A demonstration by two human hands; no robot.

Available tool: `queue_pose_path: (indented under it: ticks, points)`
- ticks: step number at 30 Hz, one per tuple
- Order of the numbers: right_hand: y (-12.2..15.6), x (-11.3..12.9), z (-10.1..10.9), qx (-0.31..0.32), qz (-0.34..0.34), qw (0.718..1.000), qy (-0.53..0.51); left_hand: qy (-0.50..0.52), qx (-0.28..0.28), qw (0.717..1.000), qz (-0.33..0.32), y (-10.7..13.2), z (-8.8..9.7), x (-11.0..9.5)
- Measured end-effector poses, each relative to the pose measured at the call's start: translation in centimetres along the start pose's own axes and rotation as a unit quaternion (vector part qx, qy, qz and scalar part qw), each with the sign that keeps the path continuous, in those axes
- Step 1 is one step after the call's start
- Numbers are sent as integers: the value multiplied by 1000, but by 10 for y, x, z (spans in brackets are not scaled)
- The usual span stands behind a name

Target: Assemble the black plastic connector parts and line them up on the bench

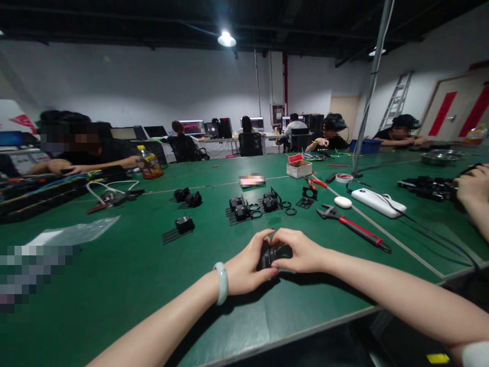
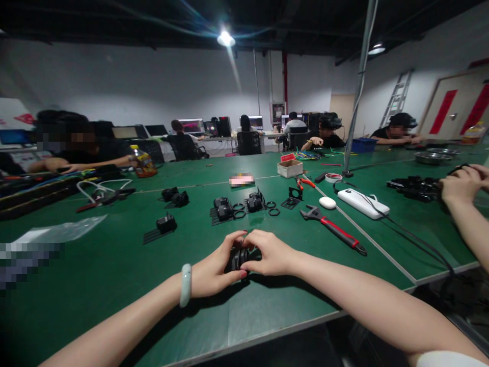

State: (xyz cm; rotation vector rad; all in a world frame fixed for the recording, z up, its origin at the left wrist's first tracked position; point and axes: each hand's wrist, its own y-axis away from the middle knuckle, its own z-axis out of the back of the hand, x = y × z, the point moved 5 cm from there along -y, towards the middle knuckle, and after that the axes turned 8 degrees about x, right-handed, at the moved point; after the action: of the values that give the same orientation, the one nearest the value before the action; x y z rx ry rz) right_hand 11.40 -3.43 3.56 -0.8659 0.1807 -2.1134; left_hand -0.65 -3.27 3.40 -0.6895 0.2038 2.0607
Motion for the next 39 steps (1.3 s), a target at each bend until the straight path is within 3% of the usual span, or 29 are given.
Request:
queue_pose_path:
  ticks: [17,26,39]
  points:
    - [3,-3,-3,-9,-5,1000,-10,17,1,1000,-7,-1,-1,0]
    - [4,-6,-3,-19,-19,999,-28,39,-30,999,3,-3,-4,5]
    - [4,-5,-4,-8,-19,999,-27,28,-15,999,18,0,-5,5]
